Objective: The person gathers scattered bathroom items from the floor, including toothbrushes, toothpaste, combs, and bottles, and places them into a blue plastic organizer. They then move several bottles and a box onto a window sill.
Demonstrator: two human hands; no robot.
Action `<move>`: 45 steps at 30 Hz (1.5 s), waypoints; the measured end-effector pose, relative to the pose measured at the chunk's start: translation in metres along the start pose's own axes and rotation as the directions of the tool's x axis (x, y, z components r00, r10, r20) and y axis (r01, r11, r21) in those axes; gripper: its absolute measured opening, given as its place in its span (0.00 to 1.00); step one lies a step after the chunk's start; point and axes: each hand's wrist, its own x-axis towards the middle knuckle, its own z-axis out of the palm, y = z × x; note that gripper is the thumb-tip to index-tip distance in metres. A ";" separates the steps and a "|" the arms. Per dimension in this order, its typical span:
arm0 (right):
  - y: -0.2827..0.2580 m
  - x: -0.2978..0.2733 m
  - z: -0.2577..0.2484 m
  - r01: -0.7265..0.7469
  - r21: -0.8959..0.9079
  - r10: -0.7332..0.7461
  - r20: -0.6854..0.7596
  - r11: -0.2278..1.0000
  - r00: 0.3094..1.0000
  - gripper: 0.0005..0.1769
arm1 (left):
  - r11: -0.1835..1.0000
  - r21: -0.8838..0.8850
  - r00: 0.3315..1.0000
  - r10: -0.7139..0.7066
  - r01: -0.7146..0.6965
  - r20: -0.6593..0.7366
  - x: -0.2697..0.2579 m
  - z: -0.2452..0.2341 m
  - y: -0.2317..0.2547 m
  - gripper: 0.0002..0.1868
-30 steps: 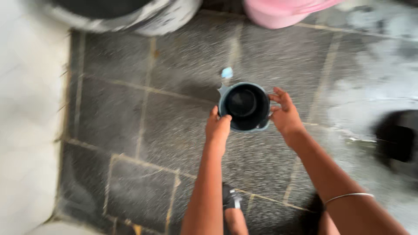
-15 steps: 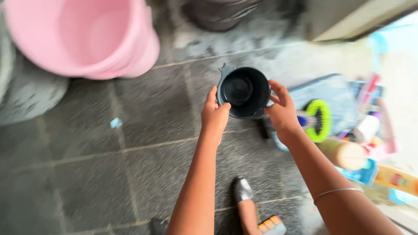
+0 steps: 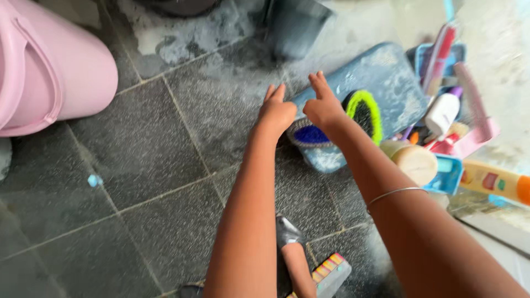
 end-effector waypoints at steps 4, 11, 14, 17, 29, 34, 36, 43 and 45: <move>0.008 -0.016 -0.003 -0.047 0.150 0.041 0.039 0.988 0.998 0.49 | 0.998 -0.049 0.999 -0.029 0.030 0.024 -0.011 -0.002 -0.010 0.39; -0.056 -0.037 -0.006 -0.211 0.025 0.207 0.098 0.977 0.973 0.45 | 0.985 -0.039 0.984 -0.172 0.170 -0.055 -0.063 -0.079 -0.051 0.38; -0.082 -0.033 0.030 -0.244 -0.002 0.241 0.153 0.970 0.958 0.46 | 0.976 -0.072 0.969 -0.212 0.204 -0.126 -0.083 -0.119 -0.097 0.40; -0.090 -0.043 0.092 -0.295 0.009 0.287 0.201 0.956 0.937 0.48 | 0.939 -0.114 0.929 -0.340 0.326 -0.149 -0.112 -0.156 -0.159 0.41; -0.111 -0.085 0.449 -0.362 0.093 0.217 0.655 0.927 0.724 0.33 | 0.883 -0.368 0.775 -0.444 0.292 -0.450 -0.180 -0.310 -0.412 0.40; -0.089 -0.101 0.587 -0.256 0.237 0.074 0.582 0.937 0.810 0.33 | 0.819 -0.567 0.684 -0.463 0.086 -0.564 -0.144 -0.358 -0.475 0.44; -0.071 -0.104 0.626 -0.226 0.299 0.029 0.543 0.927 0.839 0.33 | 0.841 -0.521 0.678 -0.469 0.147 -0.565 -0.127 -0.364 -0.495 0.38; -0.045 -0.102 0.684 -0.066 0.381 -0.127 0.460 0.922 0.879 0.39 | 0.867 -0.498 0.704 -0.349 -0.008 -0.618 -0.102 -0.352 -0.525 0.36; -0.052 -0.105 0.681 -0.133 0.397 -0.065 0.448 0.908 0.892 0.37 | 0.894 -0.447 0.705 -0.340 0.037 -0.622 -0.102 -0.350 -0.520 0.36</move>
